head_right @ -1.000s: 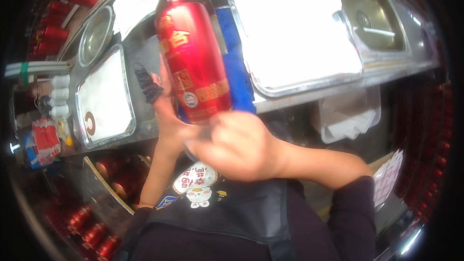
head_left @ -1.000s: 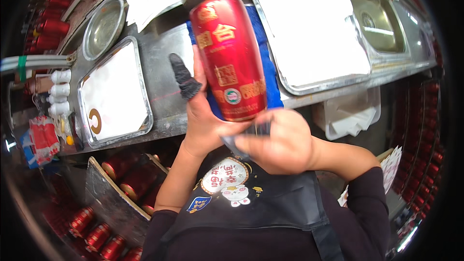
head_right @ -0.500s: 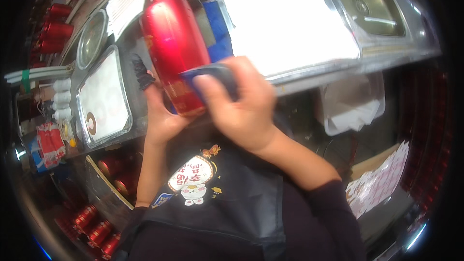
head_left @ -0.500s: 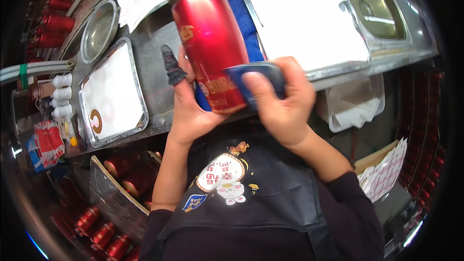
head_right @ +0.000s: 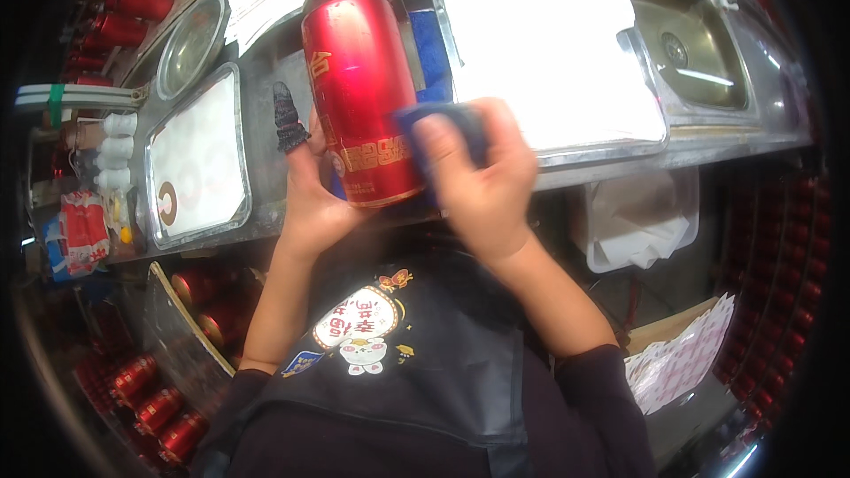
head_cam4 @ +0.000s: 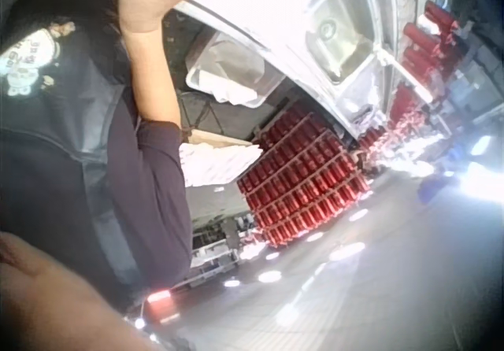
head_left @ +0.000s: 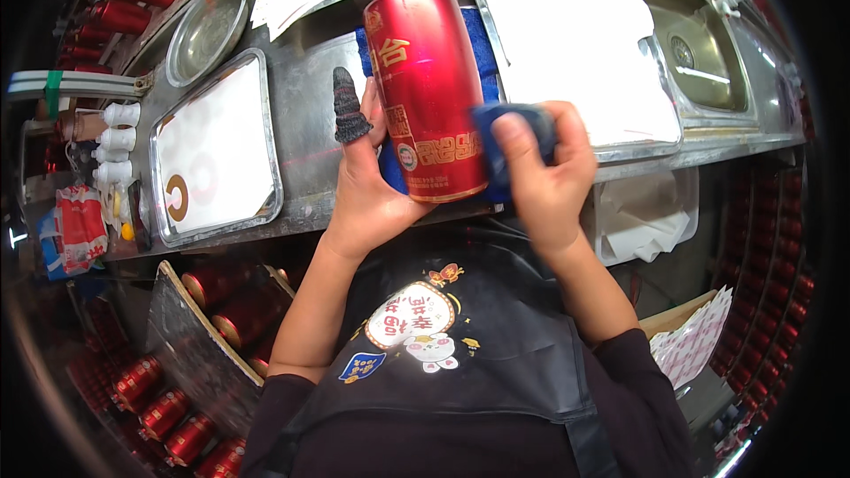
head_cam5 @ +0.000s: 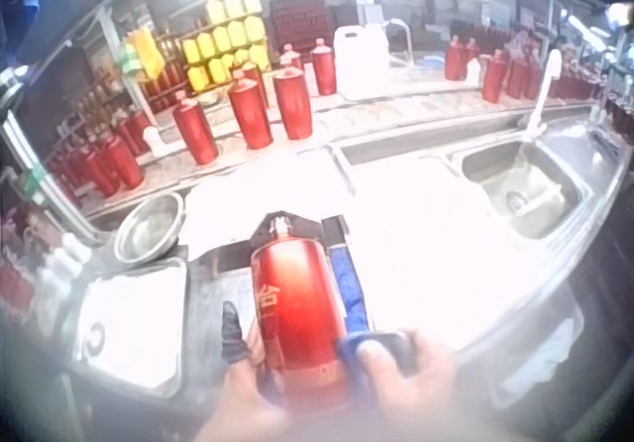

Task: The person repeatedly picks red cylindrical containers from a tray, places them in a blue holder, and applies a gold circular seal to the neck of each container. They smooth the seal with fingers and a small tool, then return the container to the tray. The process is repeated for multiple containers.

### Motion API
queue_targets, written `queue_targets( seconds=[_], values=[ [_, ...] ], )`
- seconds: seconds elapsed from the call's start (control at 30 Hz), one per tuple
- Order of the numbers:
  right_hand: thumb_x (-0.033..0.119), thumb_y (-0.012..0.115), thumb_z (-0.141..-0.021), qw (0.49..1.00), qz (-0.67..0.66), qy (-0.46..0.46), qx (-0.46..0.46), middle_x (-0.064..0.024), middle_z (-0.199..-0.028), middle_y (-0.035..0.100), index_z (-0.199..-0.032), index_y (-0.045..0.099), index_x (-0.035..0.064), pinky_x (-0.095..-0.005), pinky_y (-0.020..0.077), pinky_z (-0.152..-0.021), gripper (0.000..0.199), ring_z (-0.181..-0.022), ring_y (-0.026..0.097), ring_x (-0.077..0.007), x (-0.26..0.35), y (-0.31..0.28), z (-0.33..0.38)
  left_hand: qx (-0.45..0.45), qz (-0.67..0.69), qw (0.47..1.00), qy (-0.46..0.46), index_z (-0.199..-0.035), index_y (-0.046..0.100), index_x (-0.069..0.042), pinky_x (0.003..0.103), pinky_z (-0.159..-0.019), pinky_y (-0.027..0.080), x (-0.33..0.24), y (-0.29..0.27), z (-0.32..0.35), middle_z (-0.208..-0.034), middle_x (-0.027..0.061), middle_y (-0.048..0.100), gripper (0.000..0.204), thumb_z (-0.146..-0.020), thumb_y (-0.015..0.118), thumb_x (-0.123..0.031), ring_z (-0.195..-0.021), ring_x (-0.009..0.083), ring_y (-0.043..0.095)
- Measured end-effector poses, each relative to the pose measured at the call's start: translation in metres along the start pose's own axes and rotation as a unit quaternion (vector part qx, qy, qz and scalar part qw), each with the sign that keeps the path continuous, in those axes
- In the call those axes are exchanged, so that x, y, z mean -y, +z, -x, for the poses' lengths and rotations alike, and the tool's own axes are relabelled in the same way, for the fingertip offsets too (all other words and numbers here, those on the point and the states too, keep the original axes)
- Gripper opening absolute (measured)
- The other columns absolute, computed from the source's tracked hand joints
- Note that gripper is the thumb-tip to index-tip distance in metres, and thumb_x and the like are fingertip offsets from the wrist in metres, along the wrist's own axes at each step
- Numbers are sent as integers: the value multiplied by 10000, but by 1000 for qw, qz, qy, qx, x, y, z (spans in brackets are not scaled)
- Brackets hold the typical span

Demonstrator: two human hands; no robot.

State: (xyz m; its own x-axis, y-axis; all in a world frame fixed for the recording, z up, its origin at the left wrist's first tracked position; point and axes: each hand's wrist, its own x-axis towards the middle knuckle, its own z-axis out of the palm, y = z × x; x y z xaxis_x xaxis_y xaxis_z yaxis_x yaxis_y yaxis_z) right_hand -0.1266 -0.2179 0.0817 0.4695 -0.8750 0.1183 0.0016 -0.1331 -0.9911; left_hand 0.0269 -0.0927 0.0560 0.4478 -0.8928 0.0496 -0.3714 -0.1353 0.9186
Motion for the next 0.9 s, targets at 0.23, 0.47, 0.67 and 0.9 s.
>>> queue_targets(
  seconds=[0.23, 0.47, 0.67, 0.9],
  values=[
    [89, 806, -871, 982, 57, -174, 42, -65, -816, 638, -948, 644, 7, -246, 486, -669, 197, -718, 600, -124, -2, -10, 0, -7, -6, 1000, -5, -1549, 164, -7, 386, -1103, 446, -6, 3, 0, -1480, 179, 494, 1244, -634, 980, -220, -1314, 276, 568],
    [-106, 756, -706, 945, 110, -285, 119, -93, -853, 651, -955, 698, 23, -341, 533, -736, 286, -812, 661, -269, -17, -27, -21, -18, 7, 1000, 18, -1511, 216, -19, 389, -1050, 499, -3, 8, 0, -1396, 165, 571, 1180, -636, 983, -217, -1247, 273, 617],
    [-132, 736, -591, 888, 119, -368, 251, -142, -877, 685, -932, 717, 26, -383, 556, -735, 377, -869, 681, -315, -6, -45, -13, -24, -29, 998, 47, -1506, 235, -14, 396, -1058, 495, -5, 4, 0, -1390, 158, 575, 1170, -630, 987, -207, -1238, 261, 621],
    [-99, 726, -605, 883, 175, -369, 230, -122, -864, 648, -910, 717, 12, -409, 534, -739, 325, -821, 657, -332, 6, -40, -19, -29, 16, 999, -23, -1526, 273, -6, 399, -1095, 468, -6, 5, 2, -1453, 176, 528, 1185, -616, 990, -251, -1300, 279, 583]
  ],
)
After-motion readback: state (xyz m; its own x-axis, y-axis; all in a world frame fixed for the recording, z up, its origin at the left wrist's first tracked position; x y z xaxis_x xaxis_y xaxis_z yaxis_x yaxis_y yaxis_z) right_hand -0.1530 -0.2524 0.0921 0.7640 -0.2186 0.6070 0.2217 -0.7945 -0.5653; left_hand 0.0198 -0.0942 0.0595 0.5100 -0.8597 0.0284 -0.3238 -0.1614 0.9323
